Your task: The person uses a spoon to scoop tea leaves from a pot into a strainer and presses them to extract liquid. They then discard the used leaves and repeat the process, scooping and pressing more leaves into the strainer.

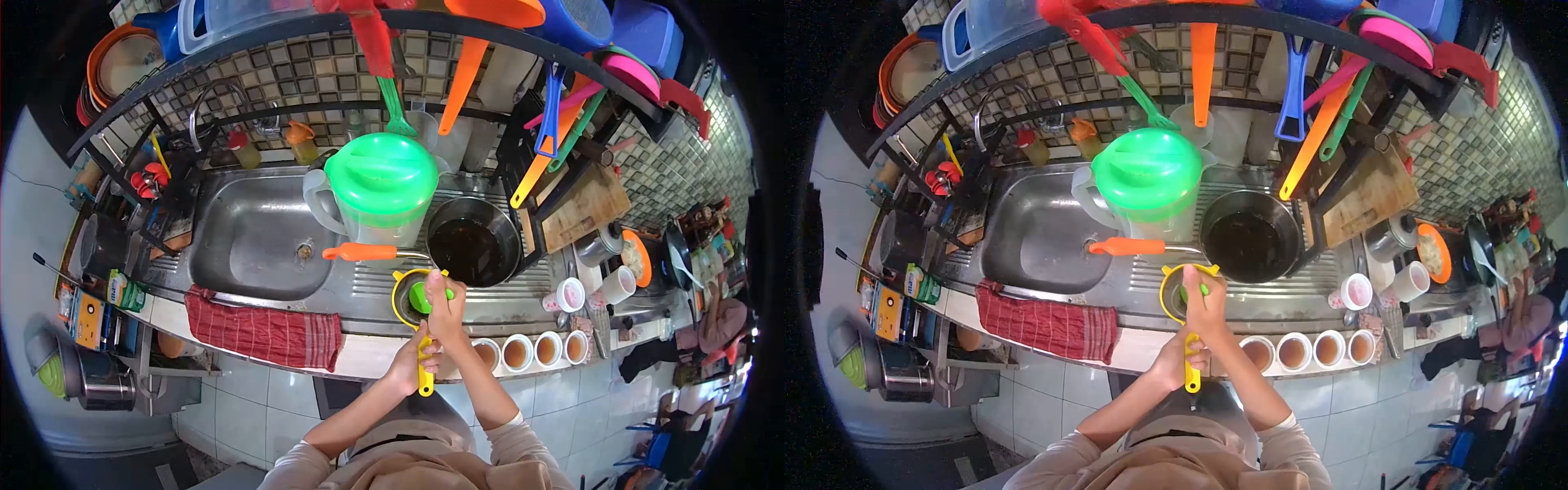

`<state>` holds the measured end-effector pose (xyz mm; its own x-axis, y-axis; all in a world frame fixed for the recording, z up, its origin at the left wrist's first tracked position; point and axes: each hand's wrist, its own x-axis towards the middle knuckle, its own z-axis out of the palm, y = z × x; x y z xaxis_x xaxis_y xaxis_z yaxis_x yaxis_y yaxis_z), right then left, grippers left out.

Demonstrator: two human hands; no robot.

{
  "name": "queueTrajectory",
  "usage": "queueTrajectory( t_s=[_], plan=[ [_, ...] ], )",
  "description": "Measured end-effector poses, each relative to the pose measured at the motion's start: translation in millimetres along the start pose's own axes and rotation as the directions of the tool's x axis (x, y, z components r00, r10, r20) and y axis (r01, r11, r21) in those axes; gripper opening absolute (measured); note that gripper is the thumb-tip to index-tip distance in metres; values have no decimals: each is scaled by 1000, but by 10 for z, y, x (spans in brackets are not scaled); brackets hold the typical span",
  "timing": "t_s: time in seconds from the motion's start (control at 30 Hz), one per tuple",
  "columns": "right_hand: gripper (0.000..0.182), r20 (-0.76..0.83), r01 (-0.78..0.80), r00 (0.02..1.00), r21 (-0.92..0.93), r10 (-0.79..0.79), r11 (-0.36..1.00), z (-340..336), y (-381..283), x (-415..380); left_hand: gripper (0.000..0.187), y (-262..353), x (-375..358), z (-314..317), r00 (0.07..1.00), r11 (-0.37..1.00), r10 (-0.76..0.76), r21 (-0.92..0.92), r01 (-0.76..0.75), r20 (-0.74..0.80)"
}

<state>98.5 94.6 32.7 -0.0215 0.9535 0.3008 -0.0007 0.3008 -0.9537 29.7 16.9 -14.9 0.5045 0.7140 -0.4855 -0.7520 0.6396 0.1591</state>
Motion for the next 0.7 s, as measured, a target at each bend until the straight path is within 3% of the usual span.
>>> queueTrajectory(
  t_s=[0.03, 0.13, 0.27, 0.4, 0.5, 0.57, 0.63, 0.7],
  plan=[
    [37, 1, -6, 1000, 9, 6, 1000, 10, 32, -16, 33, -11, 13, -18, 1000, 1000, 2, 1, -2, -11],
    [41, -193, -4, 981, 128, 29, 992, -24, 82, -36, 33, 27, -45, 56, 1000, 1000, 1, 28, -1, 7],
    [44, -119, -27, 991, 306, 67, 952, -125, 70, 30, 32, 51, -29, 11, 996, 998, -56, -5, 56, 76],
    [45, -41, -61, 996, 320, 78, 945, -137, 57, 55, 33, 83, -40, -21, 993, 997, -71, 9, 70, 92],
    [45, 77, -97, 994, 308, 76, 946, -119, 48, 53, 33, 106, -59, -10, 990, 995, -102, -1, 102, 95],
    [44, 128, -54, 991, 101, 41, 993, -116, 83, 39, 34, 102, -61, -13, 990, 995, -103, -5, 104, 91],
    [42, 151, -51, 988, 68, 40, 996, -70, -1, 36, 34, 110, -74, 4, 990, 995, -102, 5, 102, 98],
    [41, 234, 83, 970, -71, -65, 994, -15, -81, 46, 34, 133, -88, 14, 994, 995, -97, 36, 95, 52]
  ],
)
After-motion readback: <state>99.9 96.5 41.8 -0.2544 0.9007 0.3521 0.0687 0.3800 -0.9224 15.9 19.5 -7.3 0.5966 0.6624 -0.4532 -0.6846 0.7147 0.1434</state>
